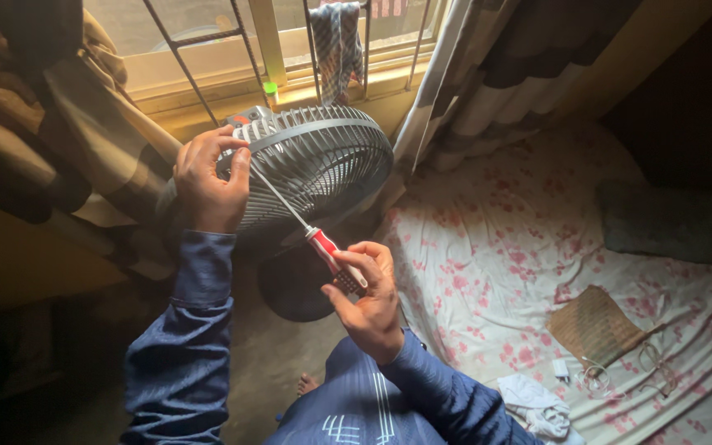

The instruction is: The person kneels on the floor servicing a pedestal fan with a red-handled screwdriver. They unscrew and remove the front grille, handle the blade and rear guard, then reattach the grille and tighten the screws, working on the fan placed near a window.

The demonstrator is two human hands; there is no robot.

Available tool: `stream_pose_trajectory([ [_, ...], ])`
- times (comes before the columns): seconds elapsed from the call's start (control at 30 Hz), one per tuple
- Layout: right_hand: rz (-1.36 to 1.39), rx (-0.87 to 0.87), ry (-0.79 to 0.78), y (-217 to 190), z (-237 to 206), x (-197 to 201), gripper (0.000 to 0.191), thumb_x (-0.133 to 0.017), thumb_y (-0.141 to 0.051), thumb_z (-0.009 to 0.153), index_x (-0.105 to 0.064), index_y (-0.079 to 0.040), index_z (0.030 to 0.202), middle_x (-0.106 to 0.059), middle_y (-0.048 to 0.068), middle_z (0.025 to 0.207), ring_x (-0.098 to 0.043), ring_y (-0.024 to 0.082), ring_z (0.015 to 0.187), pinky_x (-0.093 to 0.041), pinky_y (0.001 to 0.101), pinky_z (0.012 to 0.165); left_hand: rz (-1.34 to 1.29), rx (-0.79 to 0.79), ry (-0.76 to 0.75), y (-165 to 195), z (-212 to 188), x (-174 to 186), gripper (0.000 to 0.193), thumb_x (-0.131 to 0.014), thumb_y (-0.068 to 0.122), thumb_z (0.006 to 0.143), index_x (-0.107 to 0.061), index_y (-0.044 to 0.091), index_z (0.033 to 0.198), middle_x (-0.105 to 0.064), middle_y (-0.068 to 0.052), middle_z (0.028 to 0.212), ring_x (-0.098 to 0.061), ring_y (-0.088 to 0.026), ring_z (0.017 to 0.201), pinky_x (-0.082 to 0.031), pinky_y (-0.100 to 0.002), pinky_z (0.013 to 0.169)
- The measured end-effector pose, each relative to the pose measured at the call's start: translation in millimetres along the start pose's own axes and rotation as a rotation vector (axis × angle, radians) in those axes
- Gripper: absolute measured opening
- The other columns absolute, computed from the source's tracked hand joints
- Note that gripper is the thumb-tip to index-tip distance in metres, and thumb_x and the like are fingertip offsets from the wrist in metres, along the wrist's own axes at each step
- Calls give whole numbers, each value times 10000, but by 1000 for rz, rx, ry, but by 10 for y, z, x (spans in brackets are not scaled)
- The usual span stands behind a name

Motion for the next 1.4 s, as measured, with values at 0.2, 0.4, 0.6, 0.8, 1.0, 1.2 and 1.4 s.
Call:
stream_pose_trajectory([
  [0.2, 291, -123, 77, 108, 62, 8, 329, -649, 63, 995, -696, -56, 1298, -585, 131, 1277, -657, 150, 1003, -586, 273, 873, 7, 21, -13, 18, 6, 40, 93, -754, 99, 934, -715, 97, 1018, -725, -92, 1213, -627, -313, 1165, -462, -435, 1041],
  [0.4, 93, -115, 35, 57, 9, 13, 432, -708, 31, 859, -593, -39, 1270, -483, 98, 1291, -631, 113, 853, -578, 265, 719, 13, 25, -12, 20, 1, 45, 87, -752, 101, 930, -719, 94, 1011, -728, -91, 1212, -630, -310, 1163, -463, -430, 1038],
  [0.6, 345, -367, 13, 166, -19, -61, 386, -600, -83, 1006, -546, -96, 1388, -656, 66, 1055, -623, 82, 740, -548, 230, 621, 20, 31, -4, 8, 5, 46, 81, -757, 117, 936, -717, 99, 1004, -730, -84, 1212, -631, -305, 1161, -464, -430, 1036],
  [0.8, 179, -221, -197, 110, -47, -66, 508, -712, -188, 960, -513, -61, 1410, -654, 98, 1136, -615, 124, 860, -535, 267, 702, 27, 23, -13, 10, -1, 41, 81, -751, 122, 945, -718, 100, 1015, -729, -82, 1214, -625, -308, 1161, -457, -434, 1031],
  [1.0, 894, -682, -321, 208, -150, 119, 500, -634, -252, 992, -467, -40, 1413, -657, 162, 1162, -658, 217, 888, -529, 341, 741, 25, 20, -27, 45, 15, 42, 67, -737, 125, 959, -715, 97, 1015, -731, -73, 1217, -626, -307, 1167, -451, -435, 1038],
  [1.2, 900, -570, -250, 549, -358, 609, 487, -663, -115, 928, -509, -19, 1380, -639, 203, 1310, -634, 243, 1074, -493, 379, 982, 104, -118, -92, 99, -71, 59, 219, -673, 289, 1062, -682, 77, 1117, -704, -117, 1290, -620, -342, 1234, -428, -486, 1090],
  [1.4, 882, -565, -55, 1033, -546, 1052, 532, -666, 4, 869, -513, -41, 1376, -630, 191, 1311, -640, 258, 1050, -502, 401, 956, 298, -316, -110, 293, -154, 13, 596, -731, 544, 1000, -630, 27, 1278, -629, -194, 1381, -585, -393, 1309, -395, -521, 1139],
])
Point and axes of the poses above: each hand's wrist, its own z-axis towards the middle knuckle, its own x-axis out of the back of the hand, y = z × x, the point moved 3 cm from there along z, towards the middle knuckle
